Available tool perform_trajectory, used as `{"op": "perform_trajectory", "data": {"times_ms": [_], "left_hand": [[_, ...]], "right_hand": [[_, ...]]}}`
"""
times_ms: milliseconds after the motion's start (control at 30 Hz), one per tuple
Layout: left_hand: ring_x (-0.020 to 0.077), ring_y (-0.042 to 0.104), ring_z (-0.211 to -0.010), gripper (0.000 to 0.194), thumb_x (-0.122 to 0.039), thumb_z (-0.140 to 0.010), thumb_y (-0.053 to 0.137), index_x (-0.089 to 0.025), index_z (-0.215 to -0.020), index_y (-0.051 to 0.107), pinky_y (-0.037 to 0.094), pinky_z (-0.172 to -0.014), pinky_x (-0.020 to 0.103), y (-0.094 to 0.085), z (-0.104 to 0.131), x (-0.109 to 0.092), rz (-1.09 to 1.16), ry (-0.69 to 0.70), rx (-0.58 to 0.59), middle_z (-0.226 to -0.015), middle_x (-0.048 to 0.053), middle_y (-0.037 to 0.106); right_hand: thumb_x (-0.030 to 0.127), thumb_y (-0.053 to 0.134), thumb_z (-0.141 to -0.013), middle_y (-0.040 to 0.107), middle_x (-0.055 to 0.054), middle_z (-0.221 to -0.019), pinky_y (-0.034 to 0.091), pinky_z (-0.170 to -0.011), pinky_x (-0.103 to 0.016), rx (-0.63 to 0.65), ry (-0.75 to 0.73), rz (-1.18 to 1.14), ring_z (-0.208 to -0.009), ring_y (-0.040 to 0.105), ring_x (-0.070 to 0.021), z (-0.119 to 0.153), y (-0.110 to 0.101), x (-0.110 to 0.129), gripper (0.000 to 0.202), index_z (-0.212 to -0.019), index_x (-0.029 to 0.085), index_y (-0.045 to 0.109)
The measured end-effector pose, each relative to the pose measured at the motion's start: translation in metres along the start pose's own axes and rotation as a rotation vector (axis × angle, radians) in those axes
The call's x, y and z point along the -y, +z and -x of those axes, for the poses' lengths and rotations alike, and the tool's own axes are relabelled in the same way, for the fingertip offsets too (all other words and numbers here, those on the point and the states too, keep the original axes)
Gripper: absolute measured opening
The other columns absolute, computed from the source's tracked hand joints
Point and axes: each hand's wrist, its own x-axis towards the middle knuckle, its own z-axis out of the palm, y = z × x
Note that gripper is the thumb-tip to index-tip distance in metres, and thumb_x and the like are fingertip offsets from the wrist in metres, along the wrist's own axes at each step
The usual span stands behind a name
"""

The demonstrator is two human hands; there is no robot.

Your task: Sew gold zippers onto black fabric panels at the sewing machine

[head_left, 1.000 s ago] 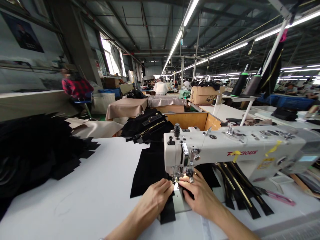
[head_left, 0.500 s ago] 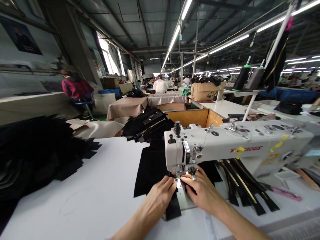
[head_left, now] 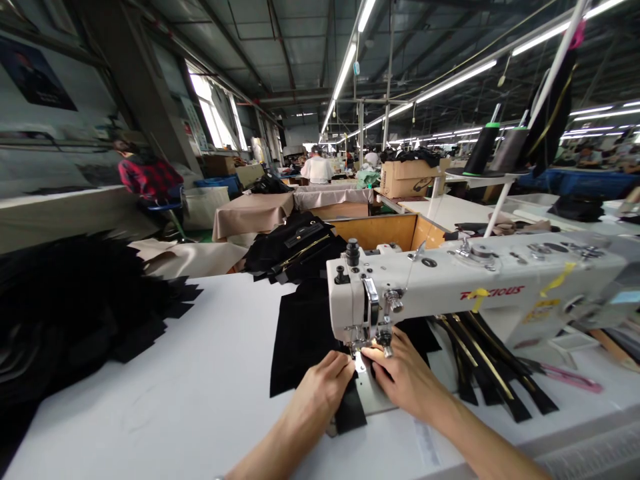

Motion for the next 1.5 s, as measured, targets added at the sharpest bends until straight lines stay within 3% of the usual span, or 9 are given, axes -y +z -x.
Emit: {"op": "perform_trajectory", "data": {"times_ms": [267,567,667,833,1000,1100,1300,1433,1500], "left_hand": [[0.0217,0.059,-0.085,0.015,-0.007,-0.098,0.043,-0.016,-0.096,0.056,0.057,-0.074,0.033,0.004,0.002,0.003,-0.014,0.002,-0.014,-0.097,0.007,0.059],[0.0189,0.06,-0.081,0.019,-0.003,-0.097,0.041,-0.016,-0.095,0.055,0.057,-0.07,0.028,0.012,0.004,0.008,-0.031,0.011,-0.074,-0.088,0.005,0.058],[0.0188,0.062,-0.085,0.017,-0.005,-0.098,0.043,-0.017,-0.094,0.054,0.058,-0.073,0.028,0.01,0.004,0.007,-0.047,0.005,-0.087,-0.091,0.005,0.06],[0.0238,0.063,-0.112,0.019,-0.003,-0.095,0.047,-0.013,-0.11,0.054,0.056,-0.092,0.033,0.015,0.009,0.015,-0.13,-0.028,-0.084,-0.111,0.012,0.065],[0.0319,0.063,-0.115,0.034,0.001,-0.087,0.051,-0.009,-0.119,0.055,0.057,-0.09,0.04,0.026,0.018,0.024,-0.235,-0.124,-0.028,-0.121,0.02,0.065],[0.0336,0.062,-0.116,0.039,0.002,-0.083,0.056,-0.008,-0.12,0.057,0.058,-0.089,0.04,0.027,0.021,0.02,-0.251,-0.165,0.015,-0.123,0.021,0.064],[0.0299,0.063,-0.112,0.038,0.004,-0.08,0.063,-0.008,-0.115,0.063,0.055,-0.093,0.036,0.017,0.016,0.008,-0.186,-0.25,0.037,-0.118,0.017,0.066],[0.0232,0.068,-0.096,0.01,-0.015,-0.093,0.061,-0.017,-0.094,0.07,0.055,-0.085,0.03,0.0,0.01,0.0,-0.092,-0.39,-0.008,-0.098,0.008,0.072],[0.0204,0.068,-0.087,0.019,-0.023,-0.097,0.057,-0.019,-0.086,0.071,0.054,-0.078,0.027,-0.012,0.006,0.002,-0.043,-0.49,-0.042,-0.089,0.004,0.072]], "right_hand": [[0.004,0.042,-0.092,0.064,-0.009,-0.093,0.05,-0.096,-0.048,-0.062,0.02,-0.021,-0.107,0.058,-0.027,-0.001,-0.005,0.001,0.026,-0.089,0.019,0.064],[0.006,0.039,-0.092,0.06,-0.008,-0.095,0.054,-0.08,-0.041,-0.108,0.114,-0.046,-0.092,0.059,-0.0244,0.005,-0.001,-0.003,0.024,-0.084,0.02,0.057],[0.006,0.04,-0.09,0.061,-0.009,-0.096,0.055,-0.079,-0.039,-0.09,0.132,-0.03,-0.09,0.061,-0.0242,0.005,0.0,0.001,0.024,-0.088,0.02,0.059],[0.013,0.047,-0.092,0.065,-0.009,-0.107,0.055,-0.085,-0.041,0.051,0.122,0.02,-0.1,0.064,-0.0271,0.003,-0.002,0.006,0.021,-0.106,0.021,0.061],[0.025,0.052,-0.096,0.066,-0.013,-0.121,0.055,-0.092,-0.047,0.18,0.136,0.068,-0.113,0.062,-0.0327,0.007,0.004,0.001,0.033,-0.127,0.017,0.056],[0.028,0.05,-0.098,0.065,-0.011,-0.126,0.053,-0.095,-0.046,0.203,0.151,0.049,-0.117,0.061,-0.0312,0.01,0.009,-0.003,0.035,-0.131,0.02,0.054],[0.028,0.047,-0.098,0.063,-0.01,-0.128,0.052,-0.095,-0.042,0.215,0.161,-0.01,-0.115,0.061,-0.0276,0.01,0.009,-0.004,0.035,-0.132,0.022,0.053],[0.03,0.046,-0.098,0.062,-0.011,-0.129,0.051,-0.097,-0.04,0.249,0.173,-0.012,-0.118,0.059,-0.0271,0.009,0.009,-0.004,0.036,-0.132,0.021,0.054],[0.031,0.045,-0.098,0.062,-0.011,-0.129,0.05,-0.098,-0.039,0.249,0.174,-0.005,-0.118,0.059,-0.0268,0.009,0.01,-0.005,0.037,-0.132,0.02,0.054]]}}
